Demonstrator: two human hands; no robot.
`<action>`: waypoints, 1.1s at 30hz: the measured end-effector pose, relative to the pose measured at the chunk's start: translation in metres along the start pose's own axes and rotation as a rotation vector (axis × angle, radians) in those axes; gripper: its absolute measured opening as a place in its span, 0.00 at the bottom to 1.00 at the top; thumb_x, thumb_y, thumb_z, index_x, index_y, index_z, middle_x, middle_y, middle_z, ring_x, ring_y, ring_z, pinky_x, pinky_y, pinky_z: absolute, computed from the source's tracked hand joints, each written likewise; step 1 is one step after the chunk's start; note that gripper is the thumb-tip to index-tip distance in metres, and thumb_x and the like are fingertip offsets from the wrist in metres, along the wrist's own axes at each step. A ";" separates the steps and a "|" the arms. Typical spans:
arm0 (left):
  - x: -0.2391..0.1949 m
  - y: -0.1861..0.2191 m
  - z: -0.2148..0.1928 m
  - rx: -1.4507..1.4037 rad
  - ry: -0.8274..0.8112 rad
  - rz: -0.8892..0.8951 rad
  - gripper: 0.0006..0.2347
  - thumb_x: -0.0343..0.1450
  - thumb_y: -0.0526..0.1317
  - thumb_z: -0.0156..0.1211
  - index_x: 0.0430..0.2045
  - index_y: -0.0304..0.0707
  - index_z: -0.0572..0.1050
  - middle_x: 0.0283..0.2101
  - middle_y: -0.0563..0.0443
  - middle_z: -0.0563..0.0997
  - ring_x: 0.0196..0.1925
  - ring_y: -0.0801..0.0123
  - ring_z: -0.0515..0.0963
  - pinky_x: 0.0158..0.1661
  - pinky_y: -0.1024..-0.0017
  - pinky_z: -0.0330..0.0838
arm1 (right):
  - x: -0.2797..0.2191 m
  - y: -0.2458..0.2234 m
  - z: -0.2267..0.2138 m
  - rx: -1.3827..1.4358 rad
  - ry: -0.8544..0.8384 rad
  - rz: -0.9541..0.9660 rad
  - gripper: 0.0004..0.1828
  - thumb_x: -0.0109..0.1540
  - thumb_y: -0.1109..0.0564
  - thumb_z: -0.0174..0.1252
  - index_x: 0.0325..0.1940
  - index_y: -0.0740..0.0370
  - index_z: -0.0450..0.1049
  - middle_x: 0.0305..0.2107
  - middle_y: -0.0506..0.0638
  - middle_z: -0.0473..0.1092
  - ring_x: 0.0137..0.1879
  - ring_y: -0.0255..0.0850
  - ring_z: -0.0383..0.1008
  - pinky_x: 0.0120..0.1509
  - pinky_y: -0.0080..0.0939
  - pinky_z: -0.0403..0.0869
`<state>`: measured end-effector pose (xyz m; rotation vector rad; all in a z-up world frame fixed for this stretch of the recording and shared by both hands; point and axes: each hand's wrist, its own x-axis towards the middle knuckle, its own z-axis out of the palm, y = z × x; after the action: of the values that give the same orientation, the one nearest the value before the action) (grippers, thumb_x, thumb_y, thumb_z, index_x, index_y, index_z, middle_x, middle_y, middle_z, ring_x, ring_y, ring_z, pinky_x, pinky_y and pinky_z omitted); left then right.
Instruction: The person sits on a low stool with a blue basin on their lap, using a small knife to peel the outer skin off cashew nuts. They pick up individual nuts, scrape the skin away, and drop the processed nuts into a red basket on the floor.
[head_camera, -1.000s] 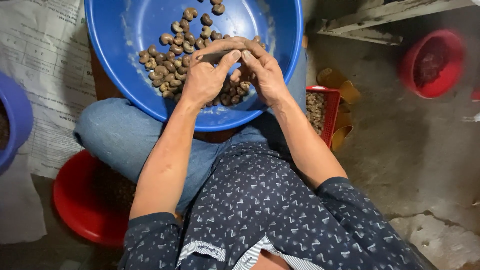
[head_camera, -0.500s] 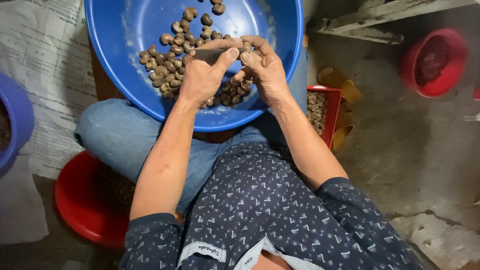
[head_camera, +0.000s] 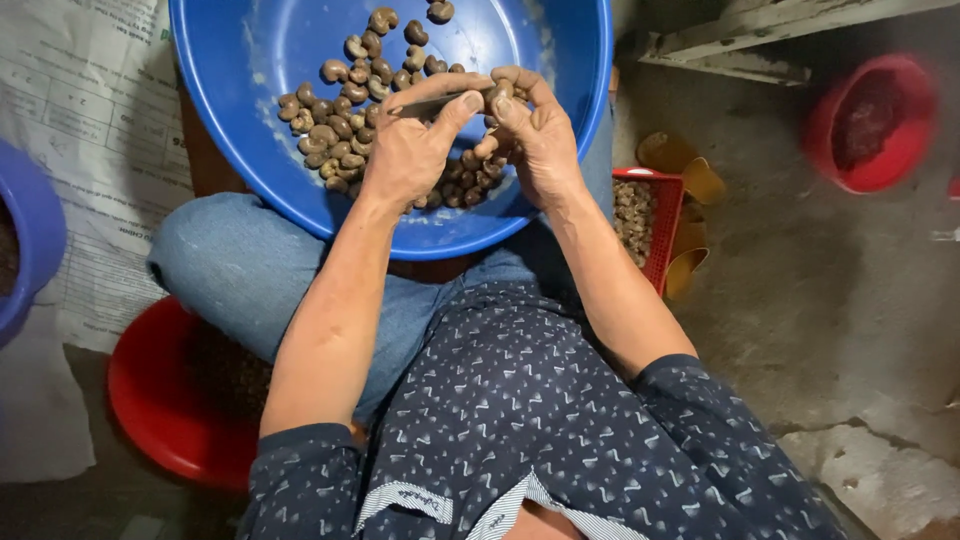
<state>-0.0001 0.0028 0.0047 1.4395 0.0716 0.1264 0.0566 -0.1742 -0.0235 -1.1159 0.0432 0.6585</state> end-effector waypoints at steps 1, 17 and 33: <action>0.000 -0.001 -0.001 -0.007 0.001 0.011 0.09 0.76 0.39 0.63 0.47 0.37 0.80 0.43 0.49 0.86 0.46 0.68 0.85 0.50 0.73 0.81 | 0.000 -0.001 0.001 -0.015 0.000 0.003 0.36 0.60 0.48 0.70 0.66 0.61 0.62 0.43 0.57 0.77 0.30 0.38 0.80 0.30 0.27 0.73; -0.002 0.007 0.003 0.069 0.053 0.026 0.08 0.76 0.38 0.62 0.45 0.35 0.80 0.46 0.48 0.86 0.49 0.67 0.86 0.52 0.72 0.82 | -0.003 -0.003 0.006 -0.126 -0.057 -0.050 0.31 0.64 0.55 0.66 0.70 0.61 0.66 0.47 0.54 0.76 0.38 0.39 0.80 0.44 0.33 0.79; 0.001 -0.008 -0.010 0.196 0.311 -0.053 0.10 0.75 0.43 0.60 0.46 0.39 0.80 0.35 0.47 0.89 0.38 0.72 0.89 0.32 0.78 0.81 | -0.036 -0.043 -0.068 -0.120 0.193 -0.263 0.22 0.65 0.65 0.54 0.65 0.60 0.70 0.38 0.57 0.76 0.31 0.37 0.71 0.36 0.35 0.76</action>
<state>0.0000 0.0122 -0.0050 1.6018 0.3859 0.3061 0.0688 -0.2600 -0.0065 -1.2722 0.0220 0.3209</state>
